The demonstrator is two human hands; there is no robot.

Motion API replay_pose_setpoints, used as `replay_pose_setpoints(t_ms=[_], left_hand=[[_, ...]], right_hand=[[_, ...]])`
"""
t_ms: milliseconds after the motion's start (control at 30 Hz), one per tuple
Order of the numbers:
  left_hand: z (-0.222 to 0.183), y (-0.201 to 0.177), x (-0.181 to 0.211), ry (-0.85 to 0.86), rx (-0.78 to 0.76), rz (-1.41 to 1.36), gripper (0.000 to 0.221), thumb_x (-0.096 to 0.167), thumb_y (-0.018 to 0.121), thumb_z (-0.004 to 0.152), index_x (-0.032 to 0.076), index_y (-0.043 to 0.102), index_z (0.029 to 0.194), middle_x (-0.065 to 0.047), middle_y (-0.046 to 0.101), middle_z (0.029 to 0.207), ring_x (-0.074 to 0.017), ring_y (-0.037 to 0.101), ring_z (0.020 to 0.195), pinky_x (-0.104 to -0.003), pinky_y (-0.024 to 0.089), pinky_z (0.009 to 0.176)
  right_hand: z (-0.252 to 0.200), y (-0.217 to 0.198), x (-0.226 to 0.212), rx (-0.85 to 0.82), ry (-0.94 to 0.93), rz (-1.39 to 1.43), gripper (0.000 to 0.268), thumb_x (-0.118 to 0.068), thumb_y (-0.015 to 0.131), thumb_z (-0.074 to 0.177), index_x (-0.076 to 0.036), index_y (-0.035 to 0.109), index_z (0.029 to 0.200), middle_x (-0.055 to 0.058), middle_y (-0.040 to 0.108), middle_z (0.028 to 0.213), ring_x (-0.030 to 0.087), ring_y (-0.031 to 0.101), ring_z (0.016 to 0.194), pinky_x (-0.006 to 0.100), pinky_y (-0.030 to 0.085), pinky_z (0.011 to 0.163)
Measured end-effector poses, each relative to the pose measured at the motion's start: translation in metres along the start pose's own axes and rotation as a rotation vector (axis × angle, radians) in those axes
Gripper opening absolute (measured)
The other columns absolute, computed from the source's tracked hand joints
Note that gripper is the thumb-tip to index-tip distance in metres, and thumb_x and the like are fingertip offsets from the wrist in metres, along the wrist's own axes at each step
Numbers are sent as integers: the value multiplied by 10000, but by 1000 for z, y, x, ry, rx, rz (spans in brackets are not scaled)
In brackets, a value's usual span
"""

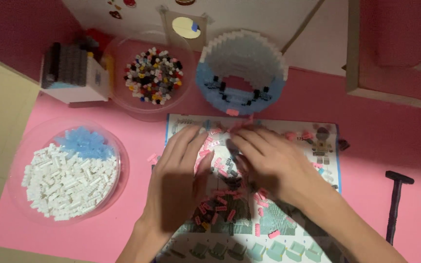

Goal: Assembling a toy using small building bricks while referring to an instruction manual.

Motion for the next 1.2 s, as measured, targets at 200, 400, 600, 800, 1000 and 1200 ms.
replay_pose_setpoints(t_ms=[200,400,600,800,1000,1200], left_hand=[[-29,-13,2,-2,184,-230,296,31,650,947,-36,610,1232,-228,685,1321,-376,703,1224,-482,616,1058],[-63,-15,-5,-100,149,-134,380,78,759,840,37,670,1206,-100,669,1294,-304,667,1174,-393,554,1002],[-71,-21,-6,-73,224,-197,229,11,750,843,41,694,1063,-108,724,1175,-280,718,961,-363,593,830],[-82,-16,-31,-41,202,79,377,60,640,1003,30,526,1360,-161,573,1408,-344,600,1337,-449,531,1172],[-82,-30,-25,-103,298,-19,303,52,653,983,91,582,1275,-106,633,1359,-324,623,1350,-420,553,1104],[-91,-38,-26,-213,411,-231,241,-3,679,918,23,669,1158,-124,702,1251,-250,729,1093,-328,618,936]], right_hand=[[15,65,10,-85,-58,-299,434,-239,527,977,-111,603,1384,82,689,1291,293,702,1086,384,605,846],[35,38,-12,-292,-30,-249,496,-166,616,834,-62,574,1317,155,624,1323,382,654,1089,476,604,823],[36,45,-16,-334,-105,-251,360,-155,666,830,-54,655,1176,151,651,1315,349,682,1050,453,639,769],[41,35,-6,-353,124,37,371,-241,732,910,-37,676,1215,153,755,1111,301,763,671,429,689,637],[48,45,-28,-445,122,20,732,-499,880,824,-51,633,1347,167,709,1208,305,762,900,448,698,804],[58,44,-41,-437,118,62,590,-380,875,798,-126,661,1285,71,629,1305,323,725,1023,466,652,826]])
Point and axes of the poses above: each hand's wrist, its own z-axis towards the middle knuckle, its own y-axis out of the palm, x = y × z, the point moved 5 cm from there along z, towards the middle knuckle
